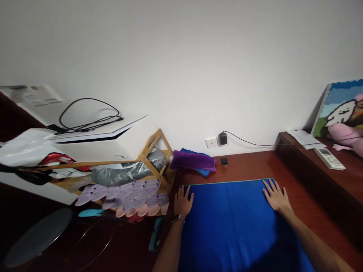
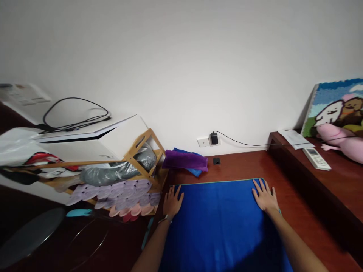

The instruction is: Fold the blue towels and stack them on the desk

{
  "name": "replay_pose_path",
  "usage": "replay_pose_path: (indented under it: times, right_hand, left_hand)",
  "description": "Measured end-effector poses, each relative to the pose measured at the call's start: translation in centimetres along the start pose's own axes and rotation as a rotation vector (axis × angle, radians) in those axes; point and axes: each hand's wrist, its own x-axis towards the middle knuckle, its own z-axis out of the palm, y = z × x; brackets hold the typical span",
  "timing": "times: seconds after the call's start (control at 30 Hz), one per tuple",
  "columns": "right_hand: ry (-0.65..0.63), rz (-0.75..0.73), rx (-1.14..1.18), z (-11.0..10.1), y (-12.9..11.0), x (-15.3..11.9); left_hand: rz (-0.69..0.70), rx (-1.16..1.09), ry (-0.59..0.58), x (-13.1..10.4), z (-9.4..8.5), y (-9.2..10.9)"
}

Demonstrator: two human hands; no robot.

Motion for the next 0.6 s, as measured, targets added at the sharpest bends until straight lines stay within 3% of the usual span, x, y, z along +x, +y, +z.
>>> replay_pose_path:
  times: [0.4, 0.6]
  right_hand:
    - [-0.009, -0.008, 0.002, -0.2, -0.2, 0.8]
    - [-0.166, 0.039, 0.071, -3.3, -1.3, 2.0]
  left_hand:
    - [0.018, 0.026, -0.016, 0.7, 0.4, -1.3]
    - [0.024, 0.019, 0.0, 0.1, -2.8, 0.5]
